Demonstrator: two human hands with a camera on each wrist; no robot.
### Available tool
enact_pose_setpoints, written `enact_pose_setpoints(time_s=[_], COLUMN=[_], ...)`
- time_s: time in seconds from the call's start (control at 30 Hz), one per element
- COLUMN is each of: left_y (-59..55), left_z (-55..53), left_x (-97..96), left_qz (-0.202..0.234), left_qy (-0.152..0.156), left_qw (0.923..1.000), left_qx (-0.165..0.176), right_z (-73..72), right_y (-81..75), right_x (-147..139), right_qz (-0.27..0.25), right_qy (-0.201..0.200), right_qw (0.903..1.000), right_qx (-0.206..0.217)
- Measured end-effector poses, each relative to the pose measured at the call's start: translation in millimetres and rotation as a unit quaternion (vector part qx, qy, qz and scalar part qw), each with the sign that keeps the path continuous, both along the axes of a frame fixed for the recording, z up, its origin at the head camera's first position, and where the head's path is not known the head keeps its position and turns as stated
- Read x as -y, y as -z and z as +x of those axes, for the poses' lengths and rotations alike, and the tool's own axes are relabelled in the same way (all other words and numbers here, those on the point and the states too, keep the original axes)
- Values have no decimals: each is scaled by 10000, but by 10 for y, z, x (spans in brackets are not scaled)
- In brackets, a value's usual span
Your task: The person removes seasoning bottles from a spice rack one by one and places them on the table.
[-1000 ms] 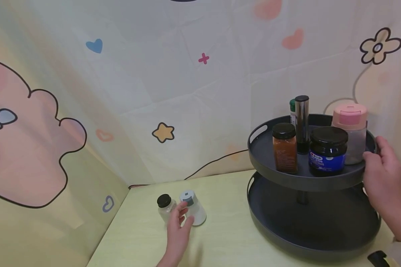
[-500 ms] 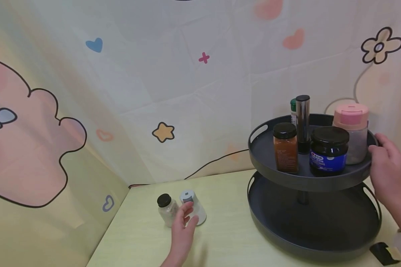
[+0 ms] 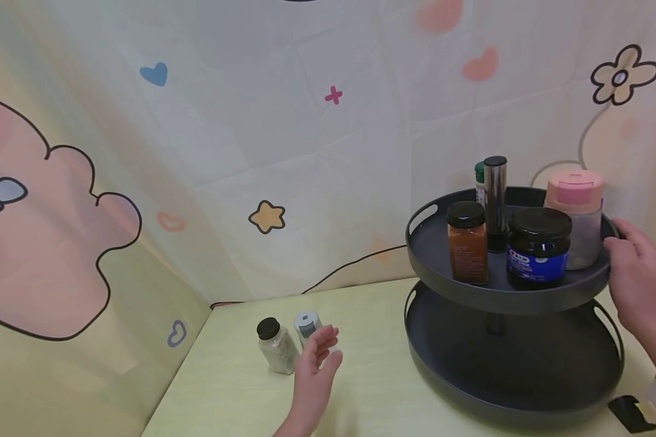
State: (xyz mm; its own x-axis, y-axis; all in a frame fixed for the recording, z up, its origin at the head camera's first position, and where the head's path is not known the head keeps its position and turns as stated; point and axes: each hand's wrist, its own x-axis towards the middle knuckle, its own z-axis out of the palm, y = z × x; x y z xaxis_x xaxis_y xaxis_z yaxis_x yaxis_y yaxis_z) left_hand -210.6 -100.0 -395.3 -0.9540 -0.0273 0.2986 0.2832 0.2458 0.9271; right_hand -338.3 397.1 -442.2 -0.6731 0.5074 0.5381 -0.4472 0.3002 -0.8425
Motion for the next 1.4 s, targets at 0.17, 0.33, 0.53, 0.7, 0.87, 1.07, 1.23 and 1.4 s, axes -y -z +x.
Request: enact_pose_setpoints(time_s=[0.17, 0.33, 0.53, 0.7, 0.87, 1.07, 1.23, 1.4], left_y=[-92, -159, -230, -323, -420, -503, -546, -614], left_z=[27, 43, 50, 52, 49, 10, -15, -26], left_x=[-143, -265, -382, -484, -571, -659, -725, -777], left_qz=[-47, -30, -86, -258, -489, -607, -703, -834], left_qy=[300, 435, 565, 692, 788, 838, 871, 931], left_qw=[9984, 9972, 9938, 9858, 9759, 9710, 9667, 9669], left_qx=[-479, -605, -951, -1505, -1974, -2155, -2301, -2224], right_z=[19, 17, 30, 33, 21, 61, 139, 181], right_y=[-16, -4, 11, 26, 91, 77, 10, -7], right_x=[25, 24, 13, -8, -47, -6, 113, 186], right_qz=[72, -6, -54, -15, 107, 264, 149, 218], right_qy=[124, 102, 83, 187, 334, 376, 456, 664], right_qw=[9999, 9999, 9999, 9996, 9984, 9975, 9977, 9970], right_qx=[-17, -36, 65, 225, 455, 542, 472, 339])
